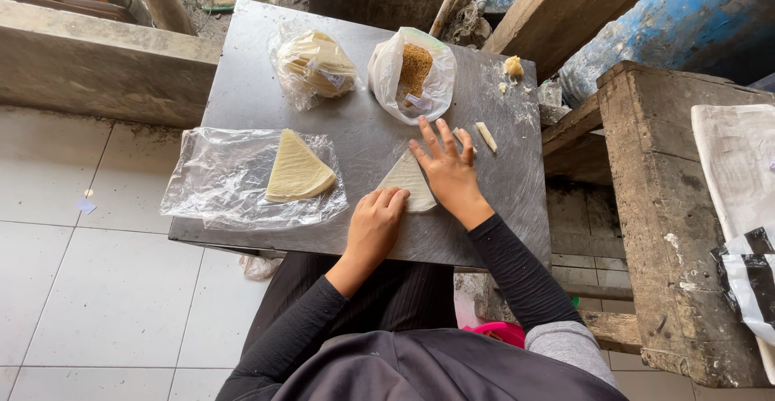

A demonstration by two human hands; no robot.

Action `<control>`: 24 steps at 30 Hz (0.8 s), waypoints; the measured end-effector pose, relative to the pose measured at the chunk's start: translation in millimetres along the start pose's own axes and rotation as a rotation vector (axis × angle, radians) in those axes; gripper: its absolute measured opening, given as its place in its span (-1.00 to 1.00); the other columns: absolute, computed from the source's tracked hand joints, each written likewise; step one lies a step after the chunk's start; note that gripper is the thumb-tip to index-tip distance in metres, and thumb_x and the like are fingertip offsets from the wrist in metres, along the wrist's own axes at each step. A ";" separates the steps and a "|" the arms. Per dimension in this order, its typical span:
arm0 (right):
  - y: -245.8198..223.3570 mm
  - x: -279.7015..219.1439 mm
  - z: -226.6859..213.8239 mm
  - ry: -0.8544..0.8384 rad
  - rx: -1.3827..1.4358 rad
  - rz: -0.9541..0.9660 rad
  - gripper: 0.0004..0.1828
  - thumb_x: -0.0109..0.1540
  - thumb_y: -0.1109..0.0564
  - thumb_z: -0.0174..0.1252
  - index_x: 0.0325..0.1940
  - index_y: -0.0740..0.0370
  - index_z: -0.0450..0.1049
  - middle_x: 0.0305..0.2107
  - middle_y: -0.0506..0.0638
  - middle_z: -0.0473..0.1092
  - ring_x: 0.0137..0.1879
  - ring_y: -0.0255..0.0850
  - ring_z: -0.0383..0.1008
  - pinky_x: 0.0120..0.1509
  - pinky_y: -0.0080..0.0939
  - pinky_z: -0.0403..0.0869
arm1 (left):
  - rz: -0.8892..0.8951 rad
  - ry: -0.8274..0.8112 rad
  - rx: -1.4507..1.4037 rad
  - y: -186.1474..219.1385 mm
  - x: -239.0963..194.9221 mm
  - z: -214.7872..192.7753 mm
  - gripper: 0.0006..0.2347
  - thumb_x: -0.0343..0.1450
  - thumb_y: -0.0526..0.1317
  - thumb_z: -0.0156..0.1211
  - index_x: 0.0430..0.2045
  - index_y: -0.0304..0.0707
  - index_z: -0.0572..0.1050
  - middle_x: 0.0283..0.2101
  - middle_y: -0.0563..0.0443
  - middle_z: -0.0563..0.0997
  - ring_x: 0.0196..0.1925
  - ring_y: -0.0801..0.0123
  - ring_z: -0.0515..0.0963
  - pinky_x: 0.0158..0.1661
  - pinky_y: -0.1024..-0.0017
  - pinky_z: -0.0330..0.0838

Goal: The person sits at a metal table and repeatedly wraps a brown granular filling inside thin, triangular sheets. They fold the sheets into cylindrical rolls and place them on the table. The person also handles a pink bucket containing red items and a striped cloth.

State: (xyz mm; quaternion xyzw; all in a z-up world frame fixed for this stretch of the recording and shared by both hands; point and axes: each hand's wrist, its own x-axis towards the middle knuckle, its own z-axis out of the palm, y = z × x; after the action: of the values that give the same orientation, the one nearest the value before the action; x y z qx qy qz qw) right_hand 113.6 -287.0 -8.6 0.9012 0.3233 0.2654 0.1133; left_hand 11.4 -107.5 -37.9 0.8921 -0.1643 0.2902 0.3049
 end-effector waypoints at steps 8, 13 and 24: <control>-1.1 3.5 -0.2 -0.019 0.204 0.050 -0.55 0.25 0.22 0.06 0.12 -0.14 0.65 0.52 0.02 0.05 0.56 0.01 0.01 0.54 0.18 -0.06 | -0.008 -0.023 -0.012 0.1 0.0 1.9 -0.80 0.43 -0.30 0.13 -0.09 -0.26 0.53 -0.05 -0.02 0.62 0.05 0.17 0.59 0.07 0.25 0.43; 5.1 8.2 -5.6 -0.038 0.236 0.105 -0.56 0.25 0.27 0.04 0.05 -0.13 0.66 0.51 0.03 0.06 0.54 0.02 0.01 0.51 0.17 -0.06 | -0.004 -0.017 -0.003 -1.1 -0.4 0.5 -0.80 0.44 -0.32 0.11 -0.08 -0.27 0.52 -0.04 -0.03 0.62 0.06 0.17 0.58 0.08 0.26 0.43; 42.9 59.9 21.9 0.228 0.590 0.399 -0.51 0.21 0.34 0.20 0.24 0.16 0.42 0.00 0.09 0.45 0.18 0.05 0.42 0.31 0.01 0.33 | -0.240 0.070 0.000 -0.4 6.6 -9.9 -0.62 0.42 -0.21 0.24 0.13 -0.33 0.44 0.08 -0.15 0.56 0.11 0.07 0.51 0.07 0.19 0.36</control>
State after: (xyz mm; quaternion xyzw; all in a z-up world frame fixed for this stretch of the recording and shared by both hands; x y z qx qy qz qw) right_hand 187.0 -282.1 13.6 0.9050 0.2146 0.2763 -0.2422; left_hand 12.7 -101.7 -27.6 0.8946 -0.0456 0.2827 0.3432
